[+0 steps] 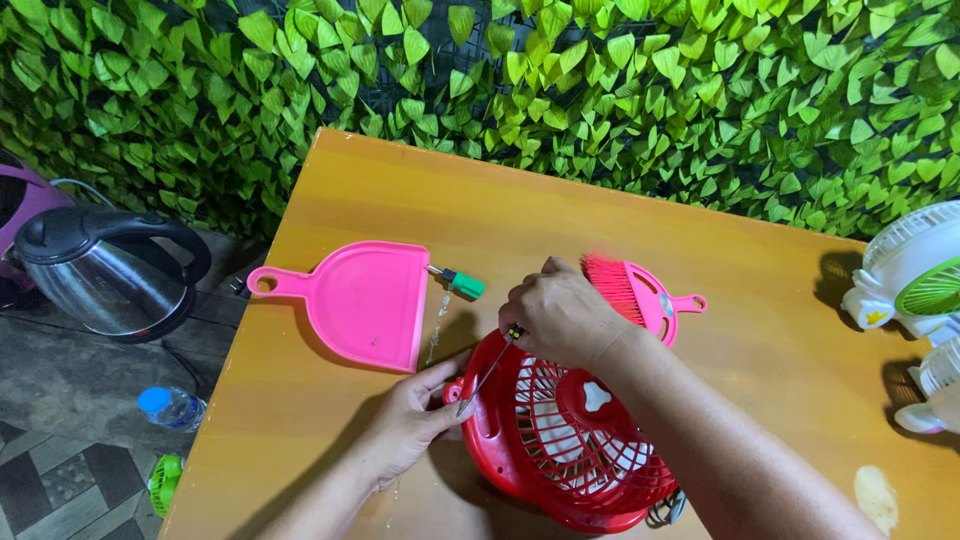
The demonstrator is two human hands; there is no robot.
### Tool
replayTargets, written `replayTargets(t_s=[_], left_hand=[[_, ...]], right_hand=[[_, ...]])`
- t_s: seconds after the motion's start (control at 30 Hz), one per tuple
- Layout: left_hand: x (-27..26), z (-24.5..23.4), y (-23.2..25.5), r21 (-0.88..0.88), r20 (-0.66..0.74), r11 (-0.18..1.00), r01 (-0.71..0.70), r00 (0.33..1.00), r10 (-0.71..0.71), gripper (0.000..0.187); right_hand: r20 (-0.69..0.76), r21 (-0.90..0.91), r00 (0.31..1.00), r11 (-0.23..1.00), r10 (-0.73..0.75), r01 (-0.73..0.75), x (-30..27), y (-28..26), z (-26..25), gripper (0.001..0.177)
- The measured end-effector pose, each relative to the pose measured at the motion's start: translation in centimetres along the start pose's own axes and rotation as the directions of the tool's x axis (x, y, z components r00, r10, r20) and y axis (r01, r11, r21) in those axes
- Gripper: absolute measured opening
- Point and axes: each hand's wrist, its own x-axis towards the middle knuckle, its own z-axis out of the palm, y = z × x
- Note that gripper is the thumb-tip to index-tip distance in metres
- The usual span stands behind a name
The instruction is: The person cleans a white fan blade with a pink brush, then places it into a red fan housing. They attach the front grille, secure the rear cage, and use a screwdriver to tighten screws on the back of the fan.
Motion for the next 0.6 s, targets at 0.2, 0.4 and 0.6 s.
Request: replayTargets(t_s=[0.2, 0.4, 0.6], left_hand=[[0.0, -0.1, 0.0, -0.045, 0.004, 0.998, 0.034, 0.999, -0.034, 0.068], [0.2, -0.3, -0.5, -0.095, 0.015, 0.995, 0.005, 1.000, -0.004, 0.068], [0.0, -0.4, -0.5, 0.025, 0.003, 1.000, -0.010, 1.000, 0.010, 0.073]], right_hand=[[0.027, -0.053, 1.000, 0.999, 0.006, -0.004, 0.7, -0.3, 0.4, 0.007], [0.039, -0.011, 0.998, 0.999, 0.054, -0.053, 0.9, -0.2, 0.4, 0.007], [-0.097, 0.195, 0.984, 0.973, 0.148, -0.127, 0.5, 0.5, -1.5, 0.017]])
